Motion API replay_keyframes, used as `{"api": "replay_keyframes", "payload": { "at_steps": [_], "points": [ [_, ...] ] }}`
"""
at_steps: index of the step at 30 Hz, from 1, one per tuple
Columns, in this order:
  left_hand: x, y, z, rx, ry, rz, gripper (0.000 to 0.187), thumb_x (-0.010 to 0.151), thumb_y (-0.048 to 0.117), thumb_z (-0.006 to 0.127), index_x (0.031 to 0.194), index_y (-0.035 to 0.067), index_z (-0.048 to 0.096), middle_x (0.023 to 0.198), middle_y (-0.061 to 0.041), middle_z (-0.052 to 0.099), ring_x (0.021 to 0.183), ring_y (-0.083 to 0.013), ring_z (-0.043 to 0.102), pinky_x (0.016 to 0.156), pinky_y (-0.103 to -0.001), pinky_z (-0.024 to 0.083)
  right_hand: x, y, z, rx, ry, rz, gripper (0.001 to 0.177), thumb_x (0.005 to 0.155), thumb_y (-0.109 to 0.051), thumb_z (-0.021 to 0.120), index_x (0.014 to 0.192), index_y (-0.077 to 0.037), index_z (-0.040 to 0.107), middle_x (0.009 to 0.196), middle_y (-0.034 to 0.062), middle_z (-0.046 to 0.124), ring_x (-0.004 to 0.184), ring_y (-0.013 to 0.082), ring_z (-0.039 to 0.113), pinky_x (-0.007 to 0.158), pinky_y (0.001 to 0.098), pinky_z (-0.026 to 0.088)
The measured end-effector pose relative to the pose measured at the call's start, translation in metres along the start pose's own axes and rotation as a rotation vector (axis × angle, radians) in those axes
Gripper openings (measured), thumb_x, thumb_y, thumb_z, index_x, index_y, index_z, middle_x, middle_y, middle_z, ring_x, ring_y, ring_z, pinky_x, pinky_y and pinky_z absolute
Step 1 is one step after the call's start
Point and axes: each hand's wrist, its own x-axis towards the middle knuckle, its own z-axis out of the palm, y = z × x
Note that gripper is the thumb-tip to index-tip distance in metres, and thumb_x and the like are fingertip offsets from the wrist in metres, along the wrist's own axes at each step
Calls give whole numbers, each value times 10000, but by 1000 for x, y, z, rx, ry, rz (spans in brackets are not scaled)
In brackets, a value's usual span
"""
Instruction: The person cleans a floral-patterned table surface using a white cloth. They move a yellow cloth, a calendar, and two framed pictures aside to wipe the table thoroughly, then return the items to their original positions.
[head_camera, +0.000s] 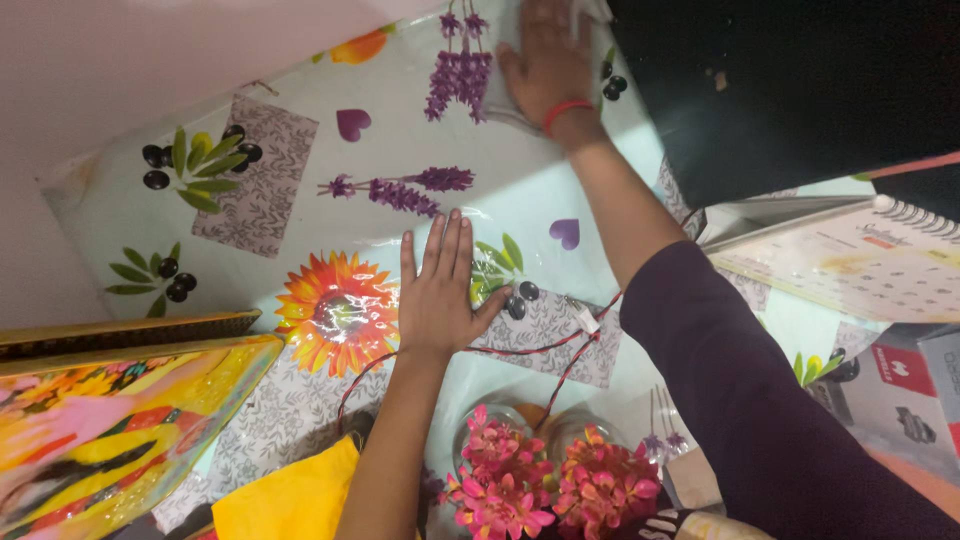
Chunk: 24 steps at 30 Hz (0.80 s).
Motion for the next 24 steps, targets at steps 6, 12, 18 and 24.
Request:
{"api": "replay_keyframes", "payload": {
  "at_steps": [6,12,18,24],
  "points": [
    [1,-1,2,-4,-15,2,1005,923,709,452,1576,-38,299,1664,-154,302,1560,-285,207,1250,-570,64,-36,-115,2,87,-5,-255,681,1033,-430,510,1557,-13,390,1632,152,370,1522,310,293,1231,581,179],
    [-1,-1,2,-26,2,6,996,942,704,452,1585,-42,306,1667,-165,310,1564,-303,221,1263,-563,77,-40,-105,-6,140,-92,-368,659,1064,-437,499,1568,-29,381,1666,128,344,1551,292,284,1255,552,168],
    [-1,-1,2,-7,-1,9,996,936,700,462,1577,-47,310,1660,-167,327,1556,-302,229,1255,-570,84,-39,11,-9,102,-45,-102,704,1065,-421,500,1623,-39,305,1686,143,311,1562,306,265,1248,574,134],
    [-3,-2,3,-26,21,22,996,947,704,462,1579,-51,310,1663,-176,328,1567,-301,227,1256,-599,76,-44,21,1,64,72,-46,715,1079,-421,500,1611,15,303,1674,189,308,1540,340,269,1207,598,149]
  ]
}}
